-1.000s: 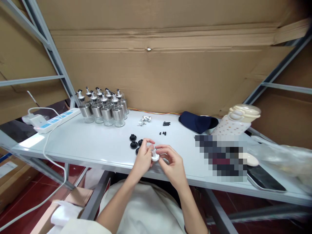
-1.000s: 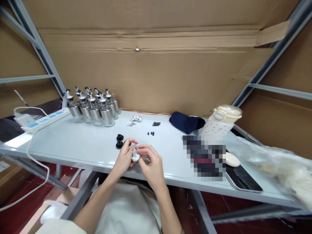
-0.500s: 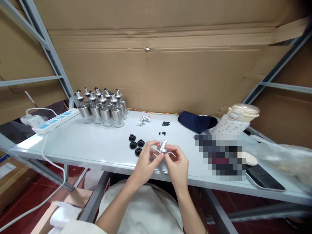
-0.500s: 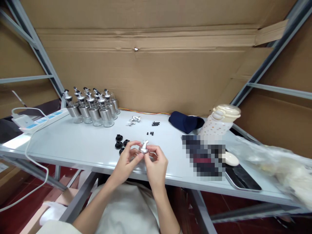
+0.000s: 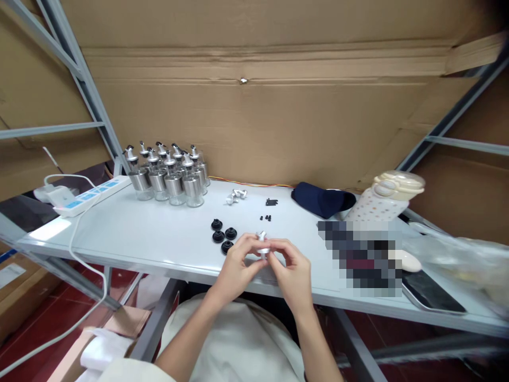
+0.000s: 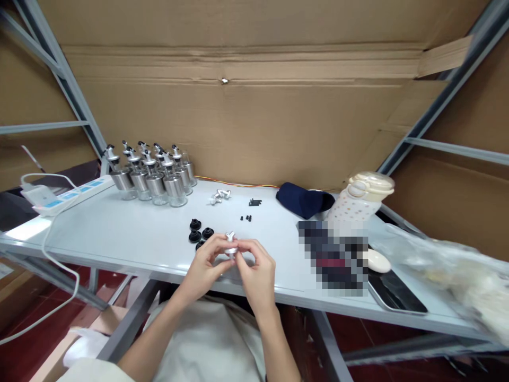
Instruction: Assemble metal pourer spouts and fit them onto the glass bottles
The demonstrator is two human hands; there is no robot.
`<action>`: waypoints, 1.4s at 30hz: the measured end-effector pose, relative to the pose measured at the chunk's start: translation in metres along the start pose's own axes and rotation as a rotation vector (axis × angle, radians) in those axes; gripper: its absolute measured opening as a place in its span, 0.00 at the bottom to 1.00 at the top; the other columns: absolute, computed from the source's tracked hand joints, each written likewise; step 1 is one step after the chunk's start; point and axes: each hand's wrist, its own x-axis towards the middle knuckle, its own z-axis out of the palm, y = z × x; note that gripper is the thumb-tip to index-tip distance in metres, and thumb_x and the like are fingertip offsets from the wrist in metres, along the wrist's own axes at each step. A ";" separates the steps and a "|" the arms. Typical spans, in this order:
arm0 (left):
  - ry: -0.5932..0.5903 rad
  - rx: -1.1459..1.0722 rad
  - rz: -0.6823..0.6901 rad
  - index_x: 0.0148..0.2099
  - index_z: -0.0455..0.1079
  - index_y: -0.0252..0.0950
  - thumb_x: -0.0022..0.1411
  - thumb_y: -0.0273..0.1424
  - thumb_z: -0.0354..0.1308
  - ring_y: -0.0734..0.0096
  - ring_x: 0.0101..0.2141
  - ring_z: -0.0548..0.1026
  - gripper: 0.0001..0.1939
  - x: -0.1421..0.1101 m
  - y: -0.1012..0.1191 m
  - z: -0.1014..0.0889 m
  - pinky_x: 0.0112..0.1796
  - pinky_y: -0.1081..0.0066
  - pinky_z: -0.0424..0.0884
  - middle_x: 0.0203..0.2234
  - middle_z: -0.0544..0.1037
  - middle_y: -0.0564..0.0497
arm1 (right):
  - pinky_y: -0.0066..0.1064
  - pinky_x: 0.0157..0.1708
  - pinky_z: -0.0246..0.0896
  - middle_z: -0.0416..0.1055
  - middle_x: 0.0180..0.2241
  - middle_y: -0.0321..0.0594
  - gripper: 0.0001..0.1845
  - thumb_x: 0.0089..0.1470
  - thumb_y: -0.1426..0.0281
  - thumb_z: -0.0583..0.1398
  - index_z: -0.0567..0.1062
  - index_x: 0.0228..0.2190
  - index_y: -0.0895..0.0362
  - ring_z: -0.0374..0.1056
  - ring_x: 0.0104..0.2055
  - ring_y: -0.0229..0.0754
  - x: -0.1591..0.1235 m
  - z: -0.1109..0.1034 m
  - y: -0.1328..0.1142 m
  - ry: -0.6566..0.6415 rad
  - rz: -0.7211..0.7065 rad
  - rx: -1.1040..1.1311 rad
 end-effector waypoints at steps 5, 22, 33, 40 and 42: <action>0.077 -0.076 -0.043 0.44 0.71 0.39 0.59 0.22 0.59 0.70 0.41 0.73 0.11 0.000 0.000 0.002 0.46 0.69 0.69 0.40 0.70 0.50 | 0.36 0.43 0.65 0.73 0.43 0.44 0.14 0.54 0.74 0.54 0.74 0.42 0.56 0.70 0.43 0.45 0.022 -0.024 0.000 -0.130 -0.200 -0.288; 0.021 0.045 -0.146 0.46 0.69 0.38 0.60 0.23 0.56 0.70 0.40 0.74 0.12 0.001 0.003 0.001 0.44 0.69 0.69 0.41 0.70 0.48 | 0.37 0.45 0.57 0.69 0.46 0.52 0.17 0.58 0.75 0.57 0.77 0.47 0.56 0.62 0.51 0.54 0.122 -0.007 0.021 -0.755 -0.140 -1.124; -0.013 0.061 -0.193 0.46 0.68 0.37 0.59 0.24 0.56 0.70 0.38 0.74 0.12 0.004 0.005 0.000 0.41 0.70 0.68 0.41 0.71 0.48 | 0.28 0.34 0.56 0.76 0.31 0.48 0.13 0.50 0.84 0.57 0.80 0.27 0.62 0.69 0.34 0.43 0.098 -0.011 0.029 -0.643 -0.008 -0.922; -0.141 0.213 -0.122 0.45 0.68 0.37 0.58 0.22 0.55 0.67 0.39 0.72 0.13 0.015 0.009 -0.006 0.44 0.68 0.67 0.39 0.73 0.49 | 0.28 0.30 0.57 0.74 0.29 0.45 0.12 0.49 0.84 0.53 0.74 0.28 0.60 0.68 0.31 0.42 0.041 -0.004 0.006 -0.455 0.079 -0.712; -0.128 0.183 -0.167 0.45 0.67 0.36 0.58 0.23 0.56 0.67 0.37 0.73 0.12 0.014 0.007 -0.007 0.42 0.68 0.67 0.39 0.73 0.49 | 0.30 0.35 0.59 0.73 0.31 0.47 0.11 0.51 0.82 0.52 0.72 0.29 0.60 0.69 0.35 0.45 0.032 0.001 0.008 -0.379 0.089 -0.663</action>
